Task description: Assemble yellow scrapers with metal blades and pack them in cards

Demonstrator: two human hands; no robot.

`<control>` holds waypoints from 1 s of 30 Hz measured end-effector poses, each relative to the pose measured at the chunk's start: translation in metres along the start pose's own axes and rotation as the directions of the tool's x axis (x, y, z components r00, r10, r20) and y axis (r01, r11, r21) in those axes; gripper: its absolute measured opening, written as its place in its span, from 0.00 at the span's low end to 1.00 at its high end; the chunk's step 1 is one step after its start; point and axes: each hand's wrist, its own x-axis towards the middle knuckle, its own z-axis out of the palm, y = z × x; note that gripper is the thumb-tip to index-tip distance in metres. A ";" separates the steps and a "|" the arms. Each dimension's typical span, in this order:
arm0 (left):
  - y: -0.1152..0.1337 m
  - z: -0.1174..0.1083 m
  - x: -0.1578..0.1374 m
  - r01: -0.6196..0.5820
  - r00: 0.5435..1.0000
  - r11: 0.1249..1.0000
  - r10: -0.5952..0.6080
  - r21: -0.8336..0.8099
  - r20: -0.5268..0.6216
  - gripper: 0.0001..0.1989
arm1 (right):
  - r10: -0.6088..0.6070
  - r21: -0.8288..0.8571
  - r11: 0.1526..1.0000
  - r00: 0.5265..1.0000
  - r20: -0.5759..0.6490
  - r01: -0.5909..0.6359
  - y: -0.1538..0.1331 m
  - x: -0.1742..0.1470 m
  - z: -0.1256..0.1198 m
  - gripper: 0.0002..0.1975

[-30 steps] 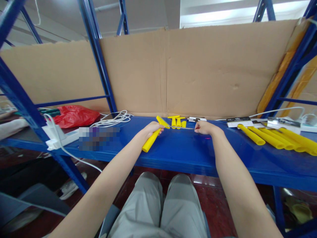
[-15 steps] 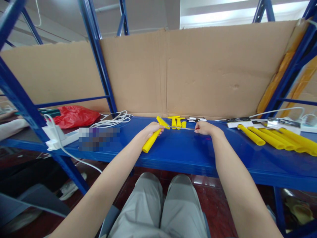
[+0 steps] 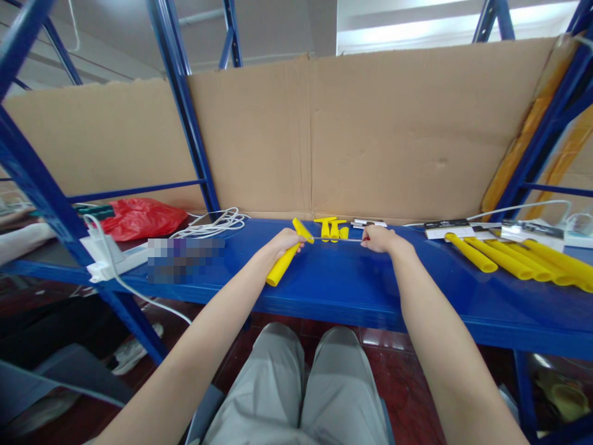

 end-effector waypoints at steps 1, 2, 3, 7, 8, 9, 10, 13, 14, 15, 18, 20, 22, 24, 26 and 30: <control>0.000 0.000 0.000 0.001 1.000 1.000 -0.001 0.000 -0.002 0.15 | 0.031 -0.030 0.999 0.999 0.010 -0.031 -0.003 -0.001 -0.001 0.08; 0.000 0.000 0.000 0.001 1.000 1.000 -0.001 -0.002 -0.006 0.15 | 0.057 -0.059 0.997 0.998 0.017 -0.056 -0.006 -0.003 -0.003 0.08; 0.000 -0.001 0.000 0.003 1.000 1.000 -0.003 -0.002 -0.013 0.14 | 0.074 -0.083 0.994 0.997 0.021 -0.072 -0.010 -0.004 -0.005 0.08; -0.002 -0.001 0.003 0.015 0.999 1.000 -0.015 0.008 -0.029 0.13 | 0.090 -0.119 0.989 0.996 0.009 -0.089 -0.022 -0.009 -0.010 0.08; -0.003 -0.001 0.003 0.015 0.999 1.000 -0.015 0.008 -0.030 0.14 | 0.098 -0.123 0.988 0.995 0.007 -0.096 -0.023 -0.010 -0.011 0.08; -0.003 -0.001 0.004 0.014 0.999 1.000 -0.014 0.006 -0.031 0.14 | 0.103 -0.126 0.987 0.995 0.002 -0.102 -0.024 -0.010 -0.011 0.07; -0.004 -0.002 0.005 0.011 0.999 1.000 -0.011 0.001 -0.032 0.14 | 0.104 -0.130 0.986 0.995 -0.002 -0.103 -0.024 -0.009 -0.011 0.07; -0.005 -0.002 0.006 0.009 0.999 1.000 -0.009 -0.008 -0.037 0.14 | 0.071 -0.138 0.988 0.997 -0.023 -0.073 -0.023 -0.008 -0.011 0.06; -0.005 -0.002 0.006 0.011 0.999 1.000 -0.011 -0.008 -0.039 0.14 | 0.058 -0.139 0.988 0.998 -0.030 -0.062 -0.022 -0.008 -0.011 0.06; -0.005 -0.002 0.007 0.014 0.999 1.000 -0.014 -0.005 -0.041 0.14 | 0.050 -0.140 0.989 0.998 -0.036 -0.054 -0.022 -0.008 -0.011 0.06; -0.005 -0.001 0.007 0.025 0.998 1.000 -0.024 0.007 -0.052 0.14 | 0.043 -0.130 0.990 0.998 -0.048 -0.049 -0.022 -0.007 -0.011 0.06; -0.005 -0.001 0.007 0.030 0.998 1.000 -0.029 0.010 -0.056 0.14 | 0.040 -0.104 0.993 0.997 -0.061 -0.047 -0.023 -0.007 -0.012 0.05; -0.005 -0.002 0.008 0.033 0.998 0.999 -0.032 0.004 -0.056 0.15 | 0.029 -0.072 0.997 0.996 -0.081 -0.035 -0.024 -0.006 -0.012 0.05; -0.006 -0.002 0.009 0.032 0.998 0.999 -0.032 -0.013 -0.057 0.14 | 0.015 -0.049 0.999 0.995 -0.103 -0.020 -0.023 -0.006 -0.011 0.05; -0.007 -0.003 0.010 0.031 0.998 0.999 -0.033 -0.036 -0.056 0.14 | 0.003 -0.035 0.999 0.992 -0.128 -0.008 -0.021 -0.006 -0.011 0.06; -0.009 -0.003 0.013 0.041 0.999 0.997 -0.043 -0.071 -0.033 0.15 | -0.016 -0.015 1.000 0.984 -0.179 0.014 -0.020 -0.006 -0.010 0.06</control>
